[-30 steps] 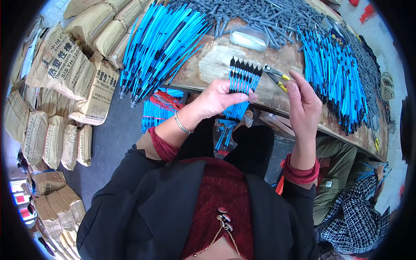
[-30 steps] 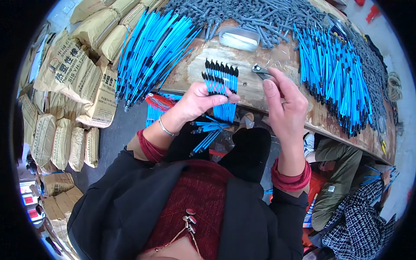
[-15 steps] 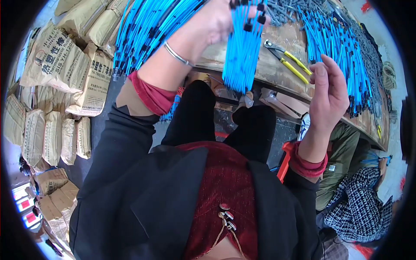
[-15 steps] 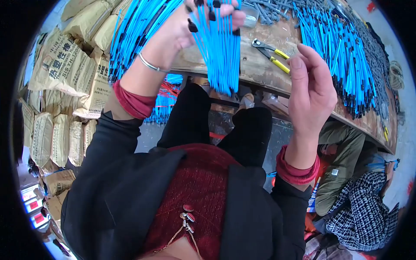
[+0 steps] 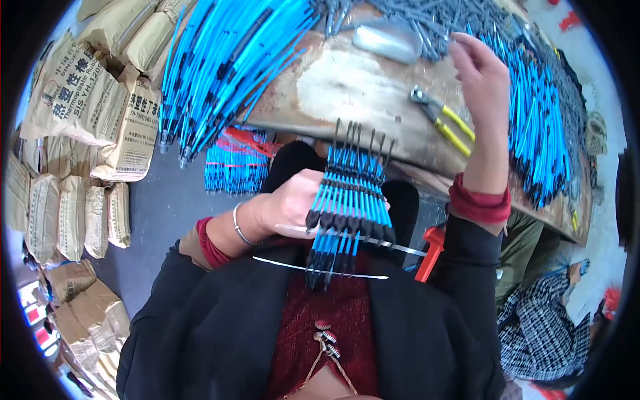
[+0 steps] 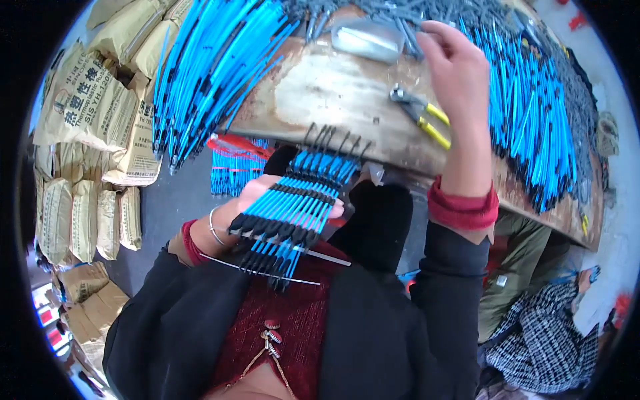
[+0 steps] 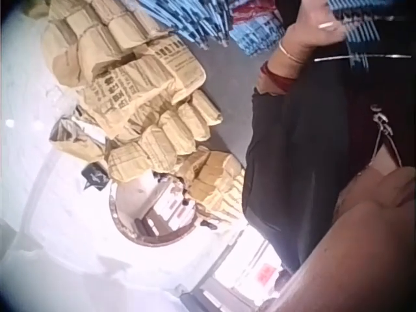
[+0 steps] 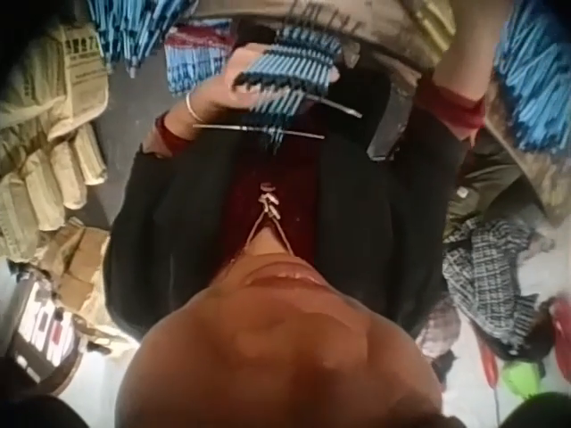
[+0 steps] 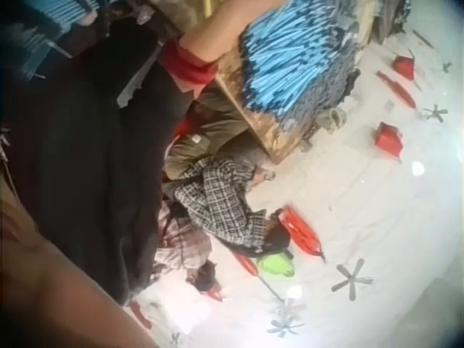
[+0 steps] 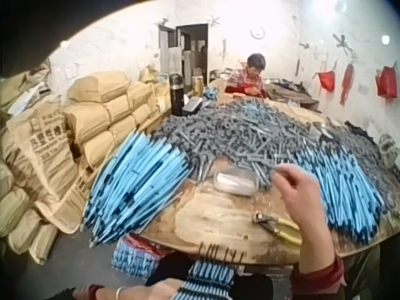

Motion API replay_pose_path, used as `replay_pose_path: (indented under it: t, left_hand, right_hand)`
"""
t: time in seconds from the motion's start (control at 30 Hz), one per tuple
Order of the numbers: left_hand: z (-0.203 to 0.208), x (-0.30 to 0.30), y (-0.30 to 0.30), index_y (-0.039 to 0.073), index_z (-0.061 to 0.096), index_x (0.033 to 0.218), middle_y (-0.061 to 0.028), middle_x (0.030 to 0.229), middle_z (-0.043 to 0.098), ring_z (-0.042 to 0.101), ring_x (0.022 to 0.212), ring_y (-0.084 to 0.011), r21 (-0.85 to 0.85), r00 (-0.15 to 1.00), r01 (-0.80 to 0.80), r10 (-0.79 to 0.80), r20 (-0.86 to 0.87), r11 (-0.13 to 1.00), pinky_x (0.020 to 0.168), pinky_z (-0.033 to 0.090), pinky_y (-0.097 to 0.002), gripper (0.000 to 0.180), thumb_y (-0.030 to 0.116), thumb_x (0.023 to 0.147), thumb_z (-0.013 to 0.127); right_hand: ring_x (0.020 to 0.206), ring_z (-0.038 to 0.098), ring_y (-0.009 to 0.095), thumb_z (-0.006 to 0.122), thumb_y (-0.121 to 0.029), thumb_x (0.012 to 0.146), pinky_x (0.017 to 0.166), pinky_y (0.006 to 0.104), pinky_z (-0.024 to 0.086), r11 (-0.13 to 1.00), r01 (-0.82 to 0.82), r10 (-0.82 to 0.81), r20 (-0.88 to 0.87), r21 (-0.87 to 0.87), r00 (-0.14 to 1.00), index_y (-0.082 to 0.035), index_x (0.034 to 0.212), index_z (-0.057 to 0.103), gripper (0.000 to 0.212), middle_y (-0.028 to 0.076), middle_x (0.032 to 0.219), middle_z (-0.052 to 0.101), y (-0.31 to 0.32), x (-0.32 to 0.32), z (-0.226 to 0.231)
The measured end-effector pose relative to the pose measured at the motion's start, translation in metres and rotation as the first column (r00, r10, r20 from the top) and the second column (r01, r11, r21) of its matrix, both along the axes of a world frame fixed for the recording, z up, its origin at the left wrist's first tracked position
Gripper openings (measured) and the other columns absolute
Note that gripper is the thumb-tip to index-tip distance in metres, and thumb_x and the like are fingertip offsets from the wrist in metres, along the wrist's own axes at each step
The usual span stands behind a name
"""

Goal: The person assembles umbrella frame components by gathering plastic ribs, threading a metal wire through the ends of the ribs, inserting the wire into a central plastic hub, and securing the assembly using pliers.

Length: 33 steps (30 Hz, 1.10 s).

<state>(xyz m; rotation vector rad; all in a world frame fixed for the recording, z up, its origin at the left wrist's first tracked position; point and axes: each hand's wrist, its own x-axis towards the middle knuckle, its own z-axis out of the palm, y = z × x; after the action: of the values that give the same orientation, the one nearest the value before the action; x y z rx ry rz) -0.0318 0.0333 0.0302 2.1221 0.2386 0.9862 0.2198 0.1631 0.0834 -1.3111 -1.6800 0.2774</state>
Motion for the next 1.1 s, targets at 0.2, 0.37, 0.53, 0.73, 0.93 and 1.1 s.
replay_pose_path:
  t: [0.2, 0.37, 0.53, 0.73, 0.93, 1.1]
  left_hand:
    - [-0.007, 0.003, 0.015, -0.001, 0.061, 0.100, -0.0145, 0.098, 0.063, 0.063, 0.081, -0.0293, -0.173, 0.998, 0.037, -0.027, 0.064, 0.984, 0.071, 0.051, -0.0346, 0.027, 0.011, 0.076, 0.061]
    - [-0.001, 0.008, 0.019, -0.001, 0.061, 0.099, -0.0158, 0.098, 0.062, 0.061, 0.079, -0.0315, -0.053, 0.994, 0.023, -0.017, 0.105, 0.998, 0.067, 0.050, -0.0364, 0.028, 0.007, 0.072, 0.063]
    - [-0.006, -0.001, 0.016, -0.004, 0.061, 0.106, -0.0158, 0.108, 0.063, 0.061, 0.098, -0.0288, -0.132, 0.994, 0.098, -0.102, -0.028, 0.986, 0.089, 0.046, -0.0358, 0.036, 0.025, 0.084, 0.054]
    - [0.000, 0.010, 0.012, -0.003, 0.062, 0.103, -0.0155, 0.104, 0.064, 0.063, 0.093, -0.0280, -0.109, 0.999, 0.010, -0.015, -0.048, 0.994, 0.085, 0.049, -0.0351, 0.029, 0.016, 0.081, 0.058]
    - [-0.008, 0.013, 0.011, -0.002, 0.064, 0.101, -0.0148, 0.101, 0.065, 0.065, 0.090, -0.0270, 0.018, 0.999, -0.023, 0.024, -0.039, 1.000, 0.081, 0.050, -0.0339, 0.026, 0.009, 0.077, 0.061]
    - [-0.011, 0.008, 0.009, -0.003, 0.063, 0.102, -0.0146, 0.102, 0.065, 0.064, 0.091, -0.0266, -0.167, 0.996, 0.026, -0.040, -0.079, 0.986, 0.081, 0.050, -0.0336, 0.028, 0.009, 0.077, 0.060]
  right_hand:
    - [0.065, 0.061, 0.019, 0.060, -0.013, 0.075, 0.062, 0.0301, 0.049, 0.925, -0.056, 0.291, 0.607, -0.375, 0.740, -0.002, 0.087, 0.067, 0.018, 0.013, 0.074, 0.063, 0.106, -0.034, -0.004]
    - [0.078, 0.064, 0.032, 0.053, -0.010, 0.074, 0.071, 0.0411, 0.052, 0.958, 0.016, 0.250, 0.856, -0.288, 0.453, 0.002, 0.081, 0.066, 0.019, 0.018, 0.082, 0.065, 0.130, -0.045, -0.048]
    - [0.079, 0.063, 0.036, 0.053, -0.011, 0.074, 0.071, 0.0434, 0.052, 0.981, 0.047, 0.126, 0.804, -0.187, 0.581, 0.003, 0.077, 0.064, 0.018, 0.019, 0.082, 0.064, 0.115, -0.053, -0.051]
    - [0.078, 0.062, 0.035, 0.052, -0.013, 0.078, 0.070, 0.0436, 0.051, 0.986, 0.057, 0.083, 0.758, -0.156, 0.646, -0.002, 0.080, 0.062, 0.015, 0.018, 0.078, 0.063, 0.115, -0.037, -0.055]
    - [0.074, 0.061, 0.036, 0.052, -0.012, 0.081, 0.066, 0.0419, 0.050, 0.993, -0.103, 0.046, 0.598, 0.062, 0.800, -0.003, 0.084, 0.064, 0.015, 0.021, 0.077, 0.061, 0.053, -0.022, -0.028]
    - [0.067, 0.058, 0.033, 0.055, -0.007, 0.081, 0.061, 0.0380, 0.047, 0.967, -0.144, 0.232, 0.496, -0.209, 0.837, -0.006, 0.097, 0.065, 0.018, 0.017, 0.076, 0.060, -0.047, 0.008, -0.035]
